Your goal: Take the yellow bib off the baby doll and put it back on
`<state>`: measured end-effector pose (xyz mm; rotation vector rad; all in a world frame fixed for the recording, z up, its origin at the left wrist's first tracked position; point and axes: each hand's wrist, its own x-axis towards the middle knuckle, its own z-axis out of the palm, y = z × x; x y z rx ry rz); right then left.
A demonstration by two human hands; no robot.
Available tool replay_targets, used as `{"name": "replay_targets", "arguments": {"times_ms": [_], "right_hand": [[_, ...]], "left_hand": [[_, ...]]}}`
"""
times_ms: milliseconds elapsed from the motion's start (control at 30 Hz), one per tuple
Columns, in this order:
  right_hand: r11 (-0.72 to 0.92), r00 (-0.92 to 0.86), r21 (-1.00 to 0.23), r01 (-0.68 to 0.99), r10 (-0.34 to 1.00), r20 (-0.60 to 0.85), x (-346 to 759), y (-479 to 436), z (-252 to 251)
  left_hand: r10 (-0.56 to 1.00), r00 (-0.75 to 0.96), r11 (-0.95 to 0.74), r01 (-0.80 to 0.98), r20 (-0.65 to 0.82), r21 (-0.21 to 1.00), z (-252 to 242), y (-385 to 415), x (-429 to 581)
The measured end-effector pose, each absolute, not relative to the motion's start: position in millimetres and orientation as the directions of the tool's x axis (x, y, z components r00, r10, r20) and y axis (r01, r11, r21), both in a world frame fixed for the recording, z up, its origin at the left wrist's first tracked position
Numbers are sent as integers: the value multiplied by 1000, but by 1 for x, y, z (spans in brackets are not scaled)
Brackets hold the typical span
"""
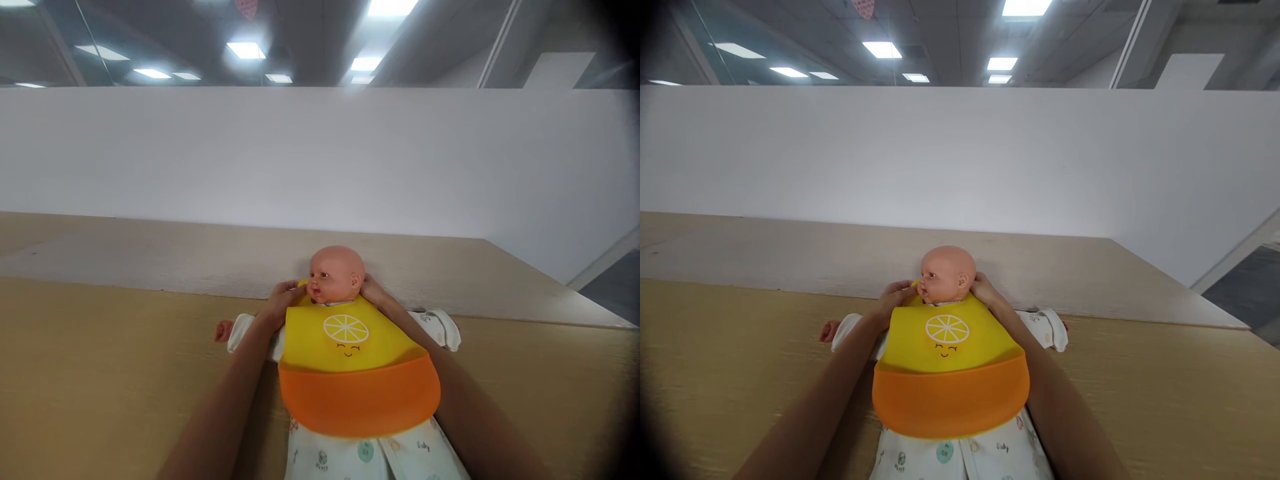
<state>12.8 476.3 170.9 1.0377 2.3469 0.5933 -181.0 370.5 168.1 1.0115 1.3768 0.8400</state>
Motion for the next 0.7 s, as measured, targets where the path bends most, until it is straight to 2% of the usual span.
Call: {"name": "replay_targets", "arguments": {"times_ms": [167, 300, 700], "right_hand": [[682, -576, 546, 488, 721, -386, 31, 472, 157], [709, -596, 571, 415, 685, -418, 40, 479, 152], [640, -632, 637, 429, 717, -295, 53, 480, 146]], "left_hand": [[922, 12, 381, 162, -388, 910, 159, 376, -186], [916, -31, 395, 228, -399, 890, 154, 380, -189], [930, -71, 367, 270, -361, 890, 166, 375, -182]]}}
